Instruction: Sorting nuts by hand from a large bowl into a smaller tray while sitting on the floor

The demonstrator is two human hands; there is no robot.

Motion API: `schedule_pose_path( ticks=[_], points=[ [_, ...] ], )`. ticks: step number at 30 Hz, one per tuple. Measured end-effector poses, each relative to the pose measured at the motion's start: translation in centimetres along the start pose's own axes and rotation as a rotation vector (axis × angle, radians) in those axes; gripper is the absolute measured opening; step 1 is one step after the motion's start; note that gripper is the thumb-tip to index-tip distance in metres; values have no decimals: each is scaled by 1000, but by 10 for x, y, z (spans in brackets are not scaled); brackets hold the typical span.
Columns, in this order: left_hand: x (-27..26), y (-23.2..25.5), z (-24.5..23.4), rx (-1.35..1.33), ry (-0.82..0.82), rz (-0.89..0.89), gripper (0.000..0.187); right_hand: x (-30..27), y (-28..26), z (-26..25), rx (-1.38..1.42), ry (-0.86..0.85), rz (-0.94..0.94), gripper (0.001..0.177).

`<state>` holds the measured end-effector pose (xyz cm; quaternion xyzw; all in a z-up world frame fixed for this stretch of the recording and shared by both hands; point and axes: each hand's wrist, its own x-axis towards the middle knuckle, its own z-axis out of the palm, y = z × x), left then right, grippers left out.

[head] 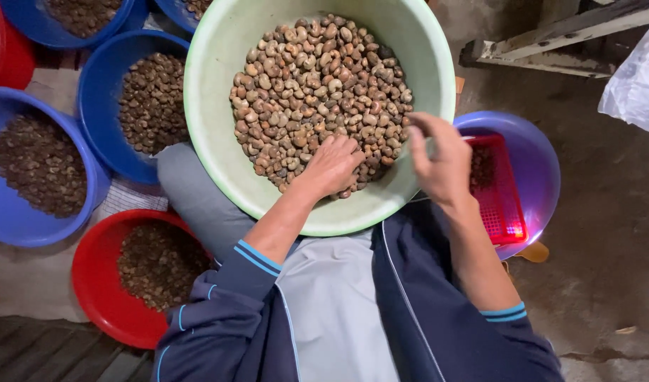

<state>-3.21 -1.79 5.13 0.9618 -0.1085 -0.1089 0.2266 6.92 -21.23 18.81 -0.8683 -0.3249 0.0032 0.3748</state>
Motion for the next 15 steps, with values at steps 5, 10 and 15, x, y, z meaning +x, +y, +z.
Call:
schedule_pose_path(
  ticks=[5, 10, 15],
  points=[
    [-1, -14, 10, -61, 102, -36, 39, -1, 34, 55, -380, -352, -66, 23],
    [-6, -21, -30, -405, 147, -239, 40, -13, 75, 106, -662, -390, -176, 13],
    [1, -23, -45, -1409, 552, -462, 27, -8, 64, 112, -634, -374, -218, 22]
  ],
)
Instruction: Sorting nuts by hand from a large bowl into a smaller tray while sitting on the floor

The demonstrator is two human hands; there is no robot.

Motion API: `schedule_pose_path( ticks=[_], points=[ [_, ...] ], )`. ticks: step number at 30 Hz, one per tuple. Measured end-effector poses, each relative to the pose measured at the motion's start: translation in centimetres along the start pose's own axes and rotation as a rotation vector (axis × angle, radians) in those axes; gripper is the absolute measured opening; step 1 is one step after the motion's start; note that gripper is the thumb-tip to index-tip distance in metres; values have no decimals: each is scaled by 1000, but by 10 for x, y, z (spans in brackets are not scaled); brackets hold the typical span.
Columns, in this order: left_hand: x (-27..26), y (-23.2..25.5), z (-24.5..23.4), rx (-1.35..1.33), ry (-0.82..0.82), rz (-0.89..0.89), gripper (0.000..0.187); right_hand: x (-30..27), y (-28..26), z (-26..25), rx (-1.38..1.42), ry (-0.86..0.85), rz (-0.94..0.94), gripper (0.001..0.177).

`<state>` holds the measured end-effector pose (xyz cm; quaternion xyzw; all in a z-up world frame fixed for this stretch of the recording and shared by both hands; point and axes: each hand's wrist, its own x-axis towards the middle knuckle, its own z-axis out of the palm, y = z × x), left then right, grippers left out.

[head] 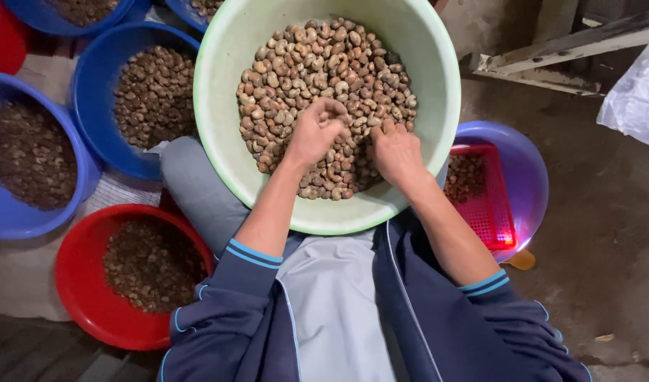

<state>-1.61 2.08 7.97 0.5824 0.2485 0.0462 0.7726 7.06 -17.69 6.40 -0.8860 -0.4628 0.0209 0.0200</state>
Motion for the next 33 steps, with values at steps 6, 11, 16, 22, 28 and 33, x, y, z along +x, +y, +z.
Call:
schedule_pose_path(
  ticks=[6, 11, 16, 22, 28, 33],
  points=[
    [-3, 20, -5, -210, 47, -118, 22, 8, -8, -14, 112, -71, 58, 22],
    [-7, 9, -5, 245, 9, -96, 23, 15, 6, -55, 969, -108, 366, 23],
    [-16, -3, 4, 999, -154, 42, 20, 16, 17, -84, 1858, 7, 528, 30],
    [-19, -6, 15, 1228, -305, 108, 29, 16, 31, -82, 2034, 45, 657, 41],
    [-8, -48, 23, 1297, -358, 292, 22, 16, 27, -102, 1822, 117, 796, 36],
    [3, -71, 20, 1384, -383, 260, 15, 15, 18, -112, 1477, 47, 661, 8]
  ],
)
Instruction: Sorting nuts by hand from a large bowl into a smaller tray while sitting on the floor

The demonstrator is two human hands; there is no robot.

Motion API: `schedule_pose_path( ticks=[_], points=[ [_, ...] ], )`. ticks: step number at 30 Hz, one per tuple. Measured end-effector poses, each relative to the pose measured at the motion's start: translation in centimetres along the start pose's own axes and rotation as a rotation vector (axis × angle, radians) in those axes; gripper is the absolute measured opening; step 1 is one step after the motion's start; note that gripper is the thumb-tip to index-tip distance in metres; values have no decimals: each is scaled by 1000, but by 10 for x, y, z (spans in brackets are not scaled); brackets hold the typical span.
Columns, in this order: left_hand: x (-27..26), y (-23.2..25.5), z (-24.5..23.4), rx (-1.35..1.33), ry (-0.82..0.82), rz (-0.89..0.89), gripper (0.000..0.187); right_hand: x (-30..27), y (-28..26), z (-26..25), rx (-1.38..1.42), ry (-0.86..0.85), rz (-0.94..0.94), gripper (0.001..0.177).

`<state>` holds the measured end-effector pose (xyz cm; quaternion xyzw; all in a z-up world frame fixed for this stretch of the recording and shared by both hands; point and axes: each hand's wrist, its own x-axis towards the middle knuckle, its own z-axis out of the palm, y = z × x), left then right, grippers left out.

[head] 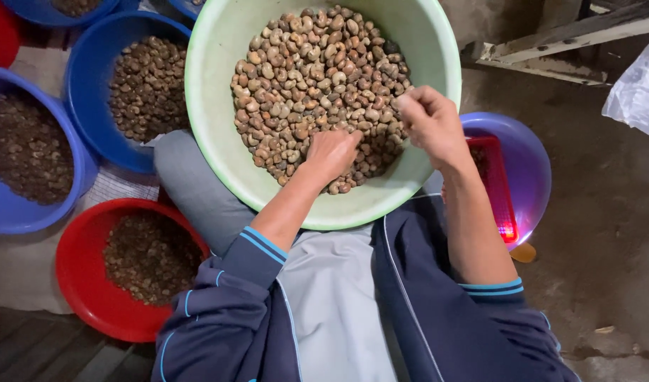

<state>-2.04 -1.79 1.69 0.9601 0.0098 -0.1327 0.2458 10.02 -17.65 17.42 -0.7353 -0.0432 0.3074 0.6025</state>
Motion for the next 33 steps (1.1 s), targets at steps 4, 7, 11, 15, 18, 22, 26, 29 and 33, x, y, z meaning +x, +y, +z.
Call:
schedule_pose_path(
  ticks=[4, 7, 11, 15, 18, 22, 26, 29, 33],
  points=[
    [6, 0, 7, 23, 53, 19, 10, 9, 18, -4, -707, -191, -213, 21],
    [6, -2, 9, 77, 102, 63, 10, 23, 49, 2, -1260, -321, -124, 25],
    [-6, 7, -26, -167, 102, 15, 12, 32, 70, 8, -1505, -459, -105, 17],
    [-5, 9, -54, -680, 57, -350, 29, 24, 70, 16, -1569, -509, -194, 21],
    [6, -10, -37, -1198, 195, -299, 18, 28, 91, 15, -1578, -516, -282, 22],
    [-6, 1, -82, -1556, 200, -302, 25, 30, 99, 19, -1587, -467, -401, 20],
    [-11, 3, -95, -1655, 239, -355, 26, 31, 77, 19, -1312, -378, -338, 18],
    [-11, 0, -81, -1442, 286, -344, 25, 30, 60, 11, -1118, -265, -271, 17],
    [-29, 20, -105, -609, 87, -215, 26, 20, 34, 9, -872, -97, -225, 17]
  ],
)
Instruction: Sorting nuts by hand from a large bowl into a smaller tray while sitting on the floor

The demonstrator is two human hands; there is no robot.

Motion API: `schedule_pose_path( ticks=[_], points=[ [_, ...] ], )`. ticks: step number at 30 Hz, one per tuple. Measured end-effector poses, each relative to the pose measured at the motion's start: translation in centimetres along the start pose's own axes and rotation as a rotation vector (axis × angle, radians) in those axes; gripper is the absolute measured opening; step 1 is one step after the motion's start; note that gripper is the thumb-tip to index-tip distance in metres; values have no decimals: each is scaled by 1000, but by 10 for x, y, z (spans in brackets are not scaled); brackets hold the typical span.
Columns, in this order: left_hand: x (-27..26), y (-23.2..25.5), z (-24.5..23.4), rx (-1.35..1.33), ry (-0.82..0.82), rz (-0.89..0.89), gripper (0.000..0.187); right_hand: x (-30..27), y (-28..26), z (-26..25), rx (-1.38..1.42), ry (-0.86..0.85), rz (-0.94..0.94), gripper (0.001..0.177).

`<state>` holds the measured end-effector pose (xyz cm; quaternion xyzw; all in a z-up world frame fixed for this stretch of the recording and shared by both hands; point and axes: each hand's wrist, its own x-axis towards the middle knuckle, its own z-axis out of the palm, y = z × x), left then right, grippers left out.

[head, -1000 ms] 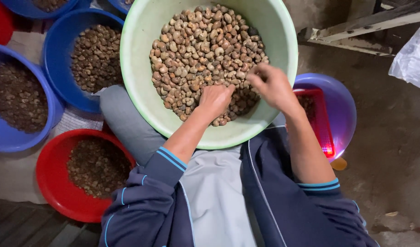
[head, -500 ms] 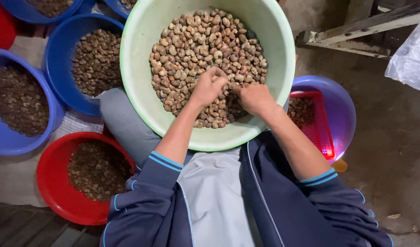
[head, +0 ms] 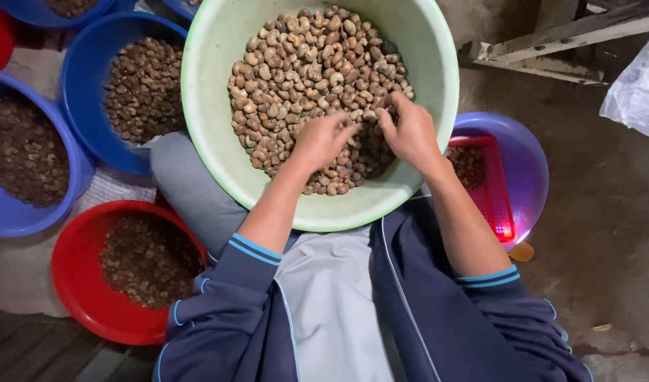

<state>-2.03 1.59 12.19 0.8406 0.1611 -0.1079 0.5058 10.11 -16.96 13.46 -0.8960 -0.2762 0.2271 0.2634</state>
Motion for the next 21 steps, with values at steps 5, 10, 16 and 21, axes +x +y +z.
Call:
schedule_pose_path(
  ticks=[5, 10, 16, 21],
  points=[
    [21, -56, 52, 501, -112, 173, 35, 0, 7, 0, 135, 64, -23, 14],
    [31, -69, 69, 656, -47, 277, 15, -1, 7, 1, 240, 103, -30, 12],
    [6, -20, 18, 112, 5, 25, 25, -4, 4, 3, 126, 23, -22, 18],
    [6, -14, -7, -805, 189, -149, 21, 0, 11, 16, -225, -274, -92, 17]
  ],
)
